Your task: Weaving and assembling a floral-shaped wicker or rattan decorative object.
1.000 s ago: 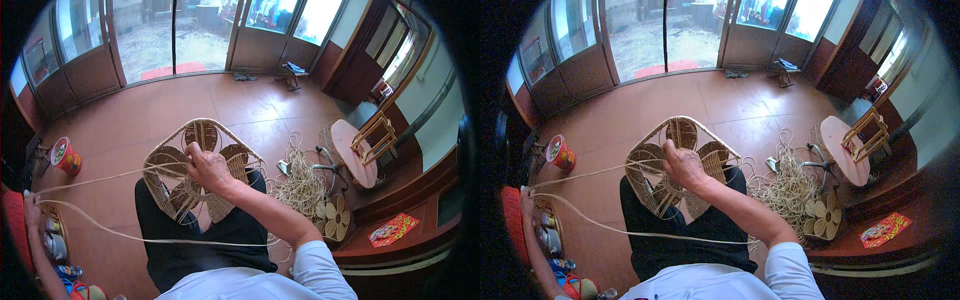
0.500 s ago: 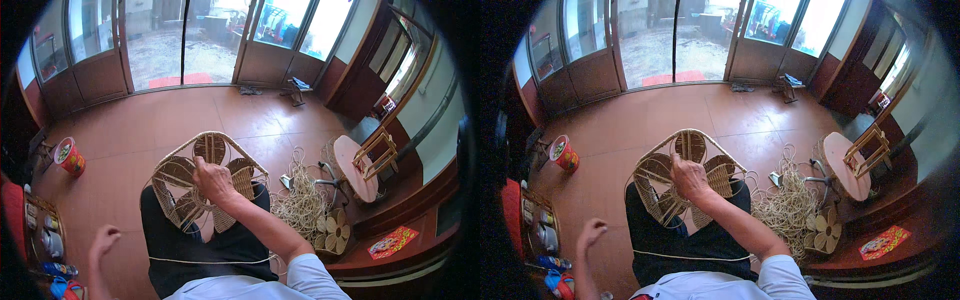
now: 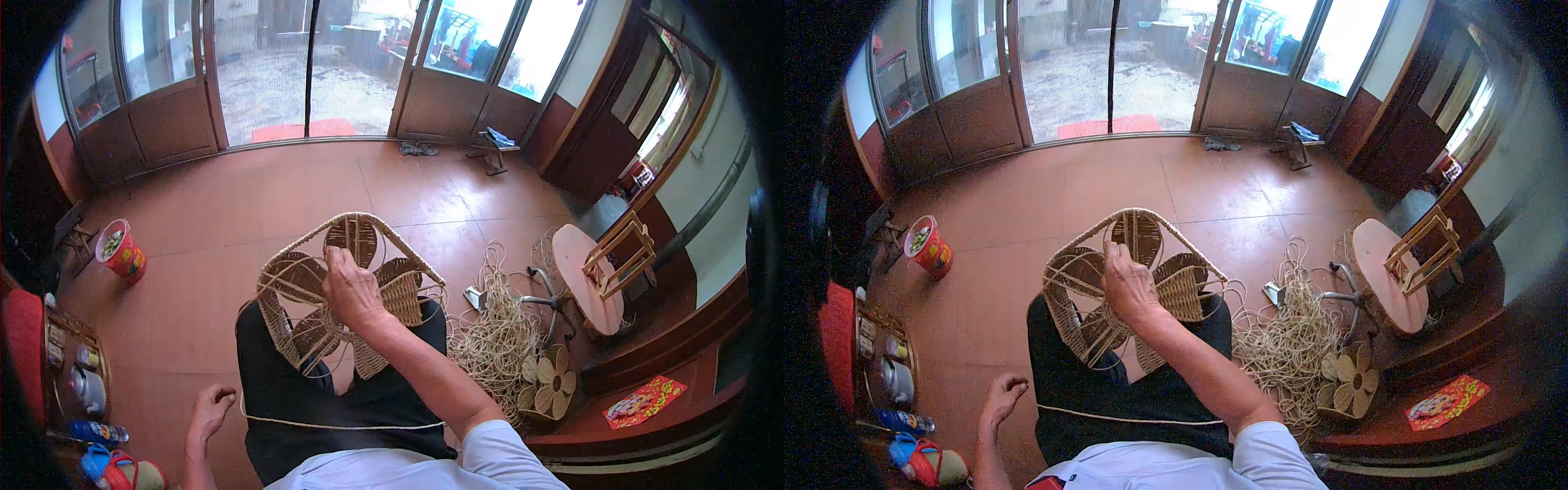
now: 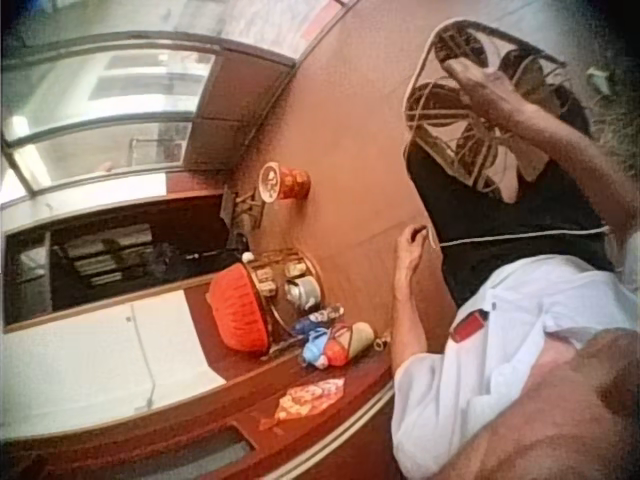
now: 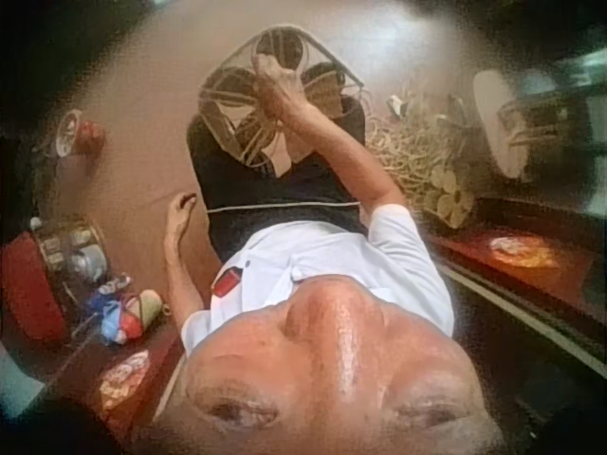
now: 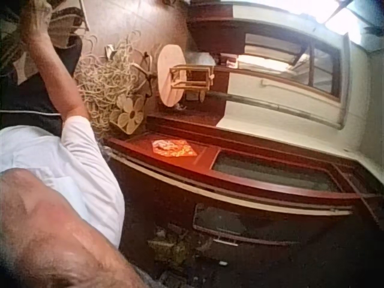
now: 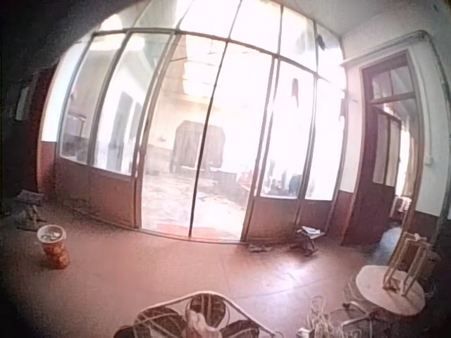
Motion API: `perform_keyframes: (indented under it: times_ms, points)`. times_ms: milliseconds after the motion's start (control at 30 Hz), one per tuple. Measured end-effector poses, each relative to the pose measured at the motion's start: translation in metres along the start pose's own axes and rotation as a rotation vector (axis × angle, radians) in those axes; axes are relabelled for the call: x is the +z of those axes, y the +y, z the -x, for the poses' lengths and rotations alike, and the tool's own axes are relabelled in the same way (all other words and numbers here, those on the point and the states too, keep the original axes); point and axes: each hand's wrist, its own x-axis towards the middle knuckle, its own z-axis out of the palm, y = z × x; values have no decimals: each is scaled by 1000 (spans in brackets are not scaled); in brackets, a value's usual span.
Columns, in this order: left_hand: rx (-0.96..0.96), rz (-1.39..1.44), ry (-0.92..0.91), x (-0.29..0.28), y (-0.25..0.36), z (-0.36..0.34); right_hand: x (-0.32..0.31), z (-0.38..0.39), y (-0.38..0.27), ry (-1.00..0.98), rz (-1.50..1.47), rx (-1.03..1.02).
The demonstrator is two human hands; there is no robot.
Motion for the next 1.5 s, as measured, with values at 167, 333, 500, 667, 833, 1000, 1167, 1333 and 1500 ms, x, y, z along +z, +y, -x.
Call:
perform_keyframes:
  times_ms: [167,333,500,667,833,1000,1167,1333,1500]
  points:
    - [103,-11,154,6,75,-14,-2,3,-3,31,9,-76]
    - [416,-112,324,34,150,-52,2,1,5,50,-6,-94]
    - [426,-184,387,64,169,-94,6,3,11,72,-58,-76]
    - [376,-116,367,70,167,-107,4,13,4,61,-73,-84]
    - [504,-227,467,73,153,-106,4,18,3,102,-128,-147]
    - [523,-324,454,59,152,-102,7,22,-4,102,-114,-154]
    - [483,-359,437,54,145,-100,9,32,-12,105,-87,-126]
    - [503,-442,451,57,123,-104,12,42,-18,110,-87,-106]
    - [544,-538,462,53,122,-94,13,53,-25,111,-79,-108]
